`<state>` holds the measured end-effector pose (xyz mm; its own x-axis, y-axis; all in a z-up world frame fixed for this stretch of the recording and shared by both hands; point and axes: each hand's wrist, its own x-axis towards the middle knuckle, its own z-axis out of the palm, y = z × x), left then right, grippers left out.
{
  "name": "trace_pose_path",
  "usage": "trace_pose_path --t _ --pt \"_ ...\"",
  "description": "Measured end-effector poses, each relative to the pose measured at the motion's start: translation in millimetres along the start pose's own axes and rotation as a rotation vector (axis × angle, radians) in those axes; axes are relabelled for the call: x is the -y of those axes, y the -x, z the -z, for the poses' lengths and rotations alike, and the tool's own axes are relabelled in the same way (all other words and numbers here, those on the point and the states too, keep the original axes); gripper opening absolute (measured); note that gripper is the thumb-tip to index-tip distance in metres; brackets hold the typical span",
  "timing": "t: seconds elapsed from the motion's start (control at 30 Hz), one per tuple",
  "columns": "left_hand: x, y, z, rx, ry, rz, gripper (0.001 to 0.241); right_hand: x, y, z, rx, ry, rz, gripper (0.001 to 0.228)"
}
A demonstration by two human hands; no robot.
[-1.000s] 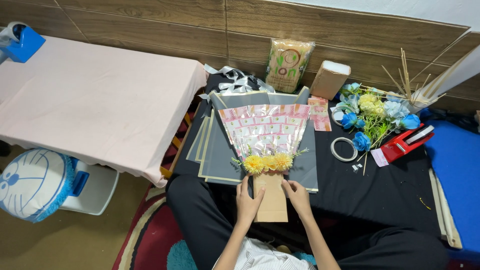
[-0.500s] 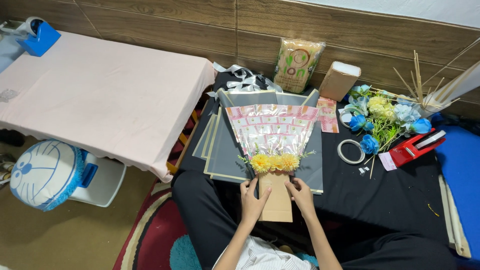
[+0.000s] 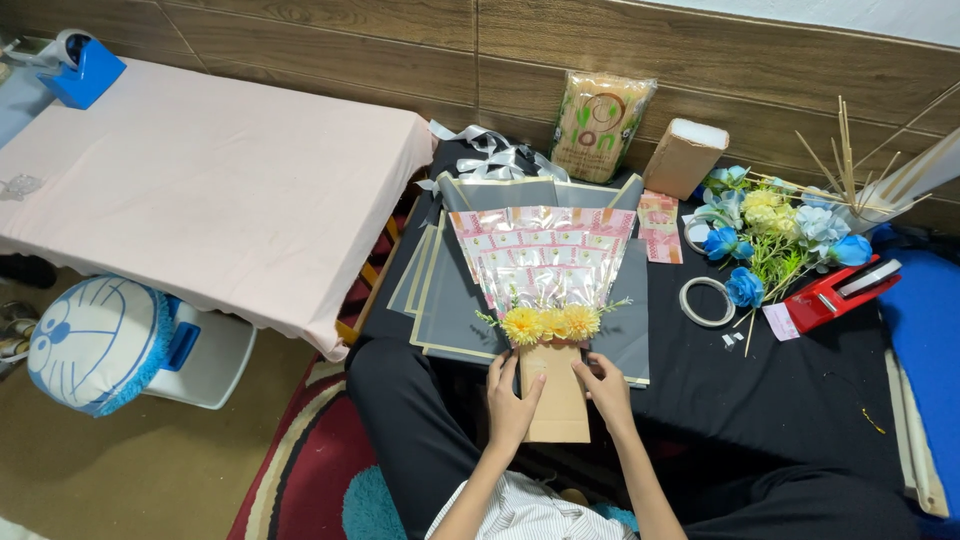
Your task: Wrapping a bouquet of banknotes and flowers with decorative grey paper.
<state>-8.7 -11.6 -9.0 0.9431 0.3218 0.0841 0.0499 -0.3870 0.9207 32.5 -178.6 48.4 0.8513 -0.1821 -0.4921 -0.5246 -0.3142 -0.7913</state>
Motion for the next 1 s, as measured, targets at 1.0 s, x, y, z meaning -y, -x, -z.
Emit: trace_pose_path --t 1.0 --pt "-14.0 7.0 22.5 -0.116 -0.246 -0.075 0.043 -20.4 23.5 5.5 -0.096 0.204 0.028 0.049"
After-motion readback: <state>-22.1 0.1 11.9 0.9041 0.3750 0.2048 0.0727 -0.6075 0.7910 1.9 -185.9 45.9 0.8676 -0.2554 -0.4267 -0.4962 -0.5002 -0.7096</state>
